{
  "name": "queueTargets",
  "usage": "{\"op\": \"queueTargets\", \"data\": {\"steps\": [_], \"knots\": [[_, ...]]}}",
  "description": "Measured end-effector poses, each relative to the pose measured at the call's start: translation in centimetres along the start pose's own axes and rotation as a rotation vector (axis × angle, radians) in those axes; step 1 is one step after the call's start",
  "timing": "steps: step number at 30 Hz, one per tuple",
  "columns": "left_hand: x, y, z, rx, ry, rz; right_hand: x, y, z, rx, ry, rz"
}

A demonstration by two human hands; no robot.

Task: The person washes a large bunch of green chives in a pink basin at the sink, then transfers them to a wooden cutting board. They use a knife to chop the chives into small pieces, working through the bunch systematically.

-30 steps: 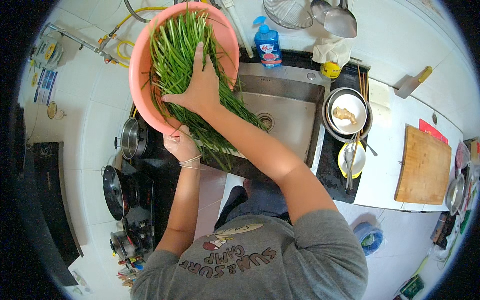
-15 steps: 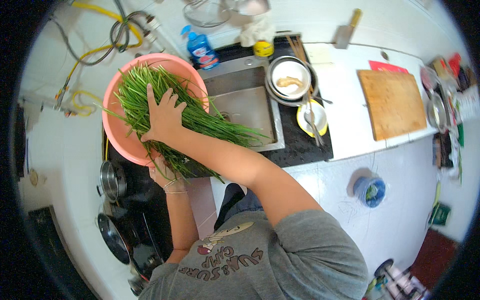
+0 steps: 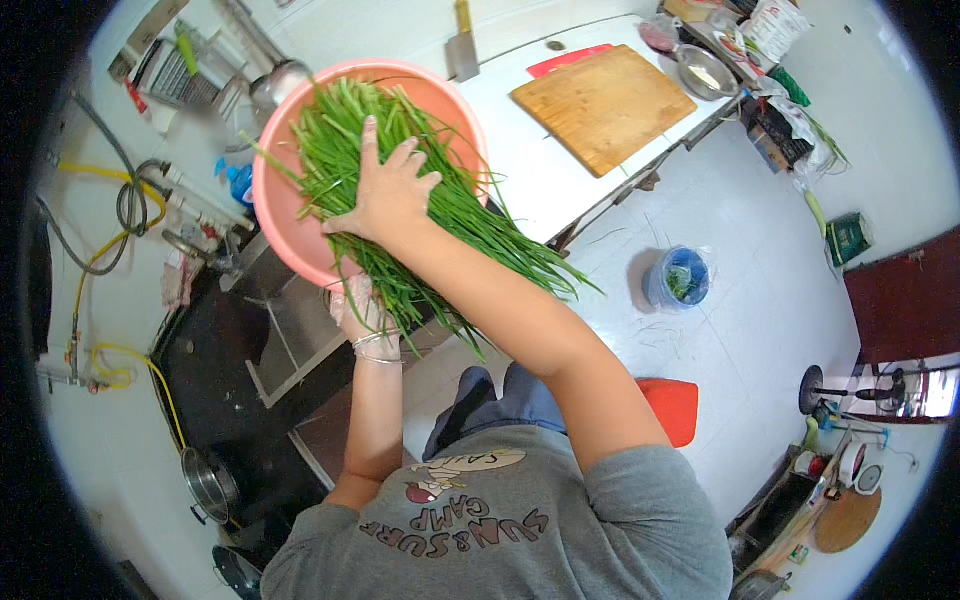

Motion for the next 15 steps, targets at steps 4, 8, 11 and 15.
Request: {"op": "queueTargets", "data": {"steps": [4, 8, 11, 15], "knots": [[1.9, 2.1, -1.6, 0.013, -0.104, -0.132, -1.7, -2.4, -0.8, -0.018, 0.047, 0.115], [4.0, 0.2, -2.6, -0.068, -0.168, -0.196, -0.6, -2.7, 1.1, -0.046, 0.052, 0.184], [5.4, -1.8, -2.4, -0.103, -0.204, -0.253, 1.2, -1.7, 2.9, -0.114, 0.092, 0.254], [5.3, -2.0, -1.7, 0.014, -0.089, -0.442, 2.9, -0.5, 3.7, -0.175, -0.072, 0.339]]}}
Point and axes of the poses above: each hand's wrist, its own x-axis towards the middle knuckle, its own z-axis out of the palm, y = z × x, the point moved 1 cm from there along x, towards the middle knuckle, and after that the axes turned 12 degrees about z, right-handed, at the moved point
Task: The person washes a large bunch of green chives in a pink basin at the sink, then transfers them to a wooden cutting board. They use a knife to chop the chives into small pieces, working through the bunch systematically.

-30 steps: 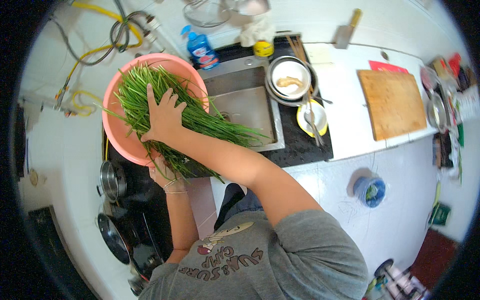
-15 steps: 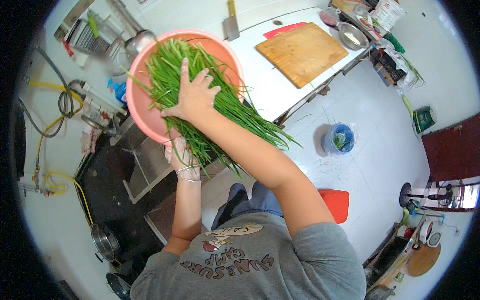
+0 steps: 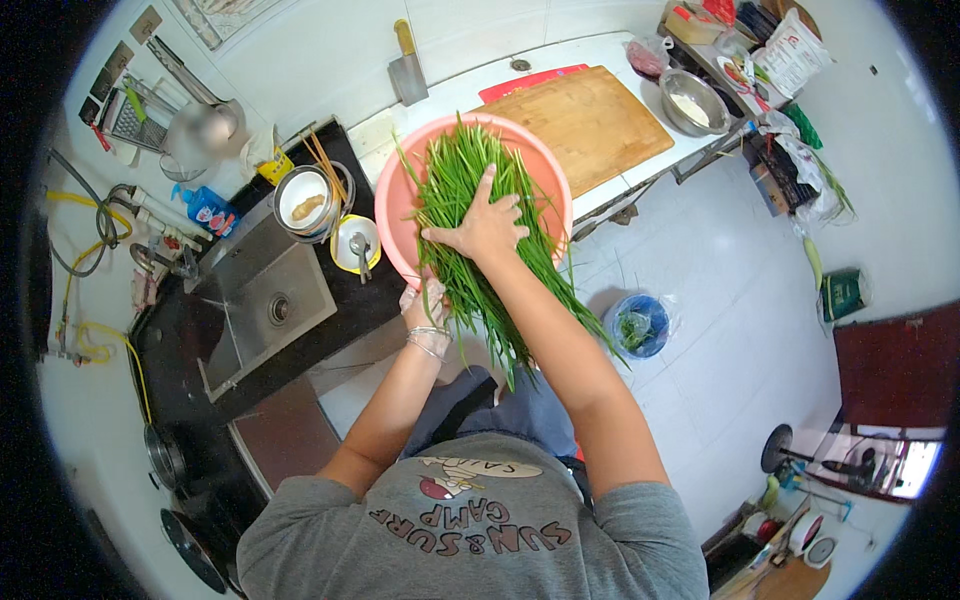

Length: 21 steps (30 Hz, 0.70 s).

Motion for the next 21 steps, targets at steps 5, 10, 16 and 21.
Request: {"op": "queueTargets", "data": {"steps": [5, 10, 16, 21], "knots": [[6.2, -6.7, -2.5, -0.124, 0.079, -0.110, 7.3, 0.5, 6.3, 0.000, -0.195, 0.015], [10.2, -11.7, -6.1, -0.206, 0.137, -0.189, 10.9, 0.1, 9.9, -0.051, -0.371, 0.018], [14.0, -15.5, -5.9, -0.015, 0.297, -0.231, 16.6, 0.4, 13.7, -0.167, -0.297, 0.007], [16.7, -17.2, -5.8, -0.026, 0.169, -0.117, 19.1, 0.0, 15.1, -0.252, -0.346, -0.006]]}}
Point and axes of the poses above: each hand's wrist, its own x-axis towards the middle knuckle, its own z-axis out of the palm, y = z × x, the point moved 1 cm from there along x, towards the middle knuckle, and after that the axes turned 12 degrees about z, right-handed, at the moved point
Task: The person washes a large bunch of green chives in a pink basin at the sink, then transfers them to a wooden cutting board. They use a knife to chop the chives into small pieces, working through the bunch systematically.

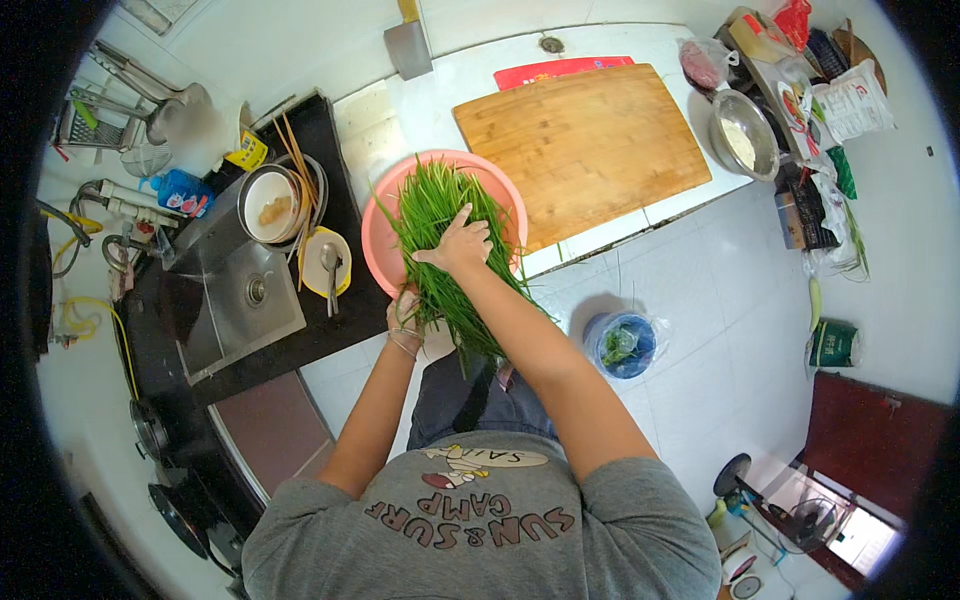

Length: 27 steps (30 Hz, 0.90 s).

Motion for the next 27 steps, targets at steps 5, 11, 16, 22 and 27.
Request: {"op": "queueTargets", "data": {"steps": [5, 11, 16, 22, 27], "knots": [[1.5, 1.1, 0.5, 0.333, 0.156, 0.062, 1.4, 0.2, 0.1, 0.045, -0.049, -0.133], [-0.5, 4.1, -0.9, 0.813, 0.189, 0.267, 1.3, 3.9, -2.3, 0.230, -0.059, -0.477], [-5.4, 8.9, 7.2, 1.559, 0.105, 0.804, 1.6, 8.3, -3.3, 0.469, 0.098, -0.739], [0.9, 7.0, 16.0, 1.830, -0.067, 0.349, 2.2, 12.7, -5.4, 0.585, -0.071, -0.491], [1.3, 5.6, 21.6, 1.936, -0.011, -0.069, 3.3, 16.5, -4.7, 0.715, 0.047, -0.462]]}}
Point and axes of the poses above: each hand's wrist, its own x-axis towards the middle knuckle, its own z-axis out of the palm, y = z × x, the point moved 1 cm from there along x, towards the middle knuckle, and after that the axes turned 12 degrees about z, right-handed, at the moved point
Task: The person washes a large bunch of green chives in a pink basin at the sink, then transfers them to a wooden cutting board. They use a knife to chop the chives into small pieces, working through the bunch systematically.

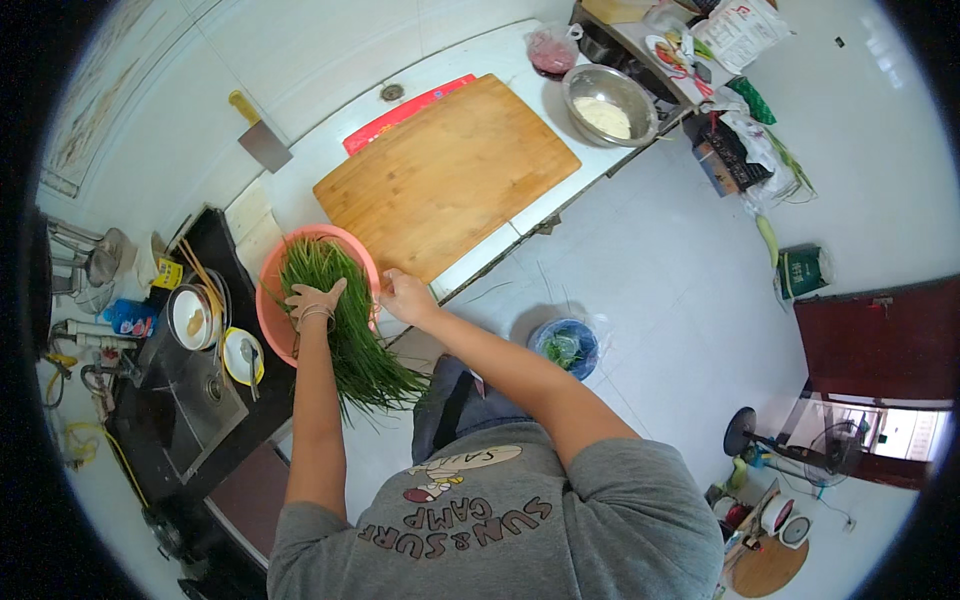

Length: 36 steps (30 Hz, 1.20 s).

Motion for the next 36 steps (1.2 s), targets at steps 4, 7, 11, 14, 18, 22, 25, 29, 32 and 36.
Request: {"op": "queueTargets", "data": {"steps": [4, 7, 11, 14, 18, 22, 25, 29, 32, 36], "knots": [[-0.5, 1.0, 1.4, 0.045, 0.117, -0.067, -0.9, 0.6, -1.0, -0.020, 0.041, 0.067], [0.0, -0.1, 1.5, 0.027, 0.261, -0.114, -0.3, 0.2, -1.6, -0.015, -0.038, 0.056], [0.5, 0.3, 0.4, -0.093, 0.288, -0.126, 2.0, 1.7, -1.3, 0.075, -0.056, 0.067], [3.2, -1.7, 1.9, 0.040, 0.295, -0.207, 3.4, 1.6, -1.3, 0.011, -0.152, 0.009], [0.7, 0.0, 0.8, 0.035, 0.282, -0.289, 5.6, 1.5, -3.3, -0.049, -0.260, 0.014], [2.0, -0.8, 1.5, -0.079, 0.285, -0.323, 6.8, 1.3, -5.6, -0.066, -0.335, -0.027], [4.1, -2.7, 1.9, -0.050, 0.241, -0.211, 7.9, 2.0, -7.3, -0.051, -0.408, 0.000], [5.5, -4.4, 1.4, -0.052, 0.138, -0.091, 8.4, 2.6, -8.4, -0.134, -0.387, 0.012], [6.6, -4.7, 1.8, -0.014, 0.063, -0.201, 8.8, 2.0, -8.0, -0.152, -0.384, 0.009], [4.3, -0.2, 0.7, 0.012, 0.060, -0.299, 8.9, 0.9, -7.5, -0.189, -0.294, -0.023]]}}
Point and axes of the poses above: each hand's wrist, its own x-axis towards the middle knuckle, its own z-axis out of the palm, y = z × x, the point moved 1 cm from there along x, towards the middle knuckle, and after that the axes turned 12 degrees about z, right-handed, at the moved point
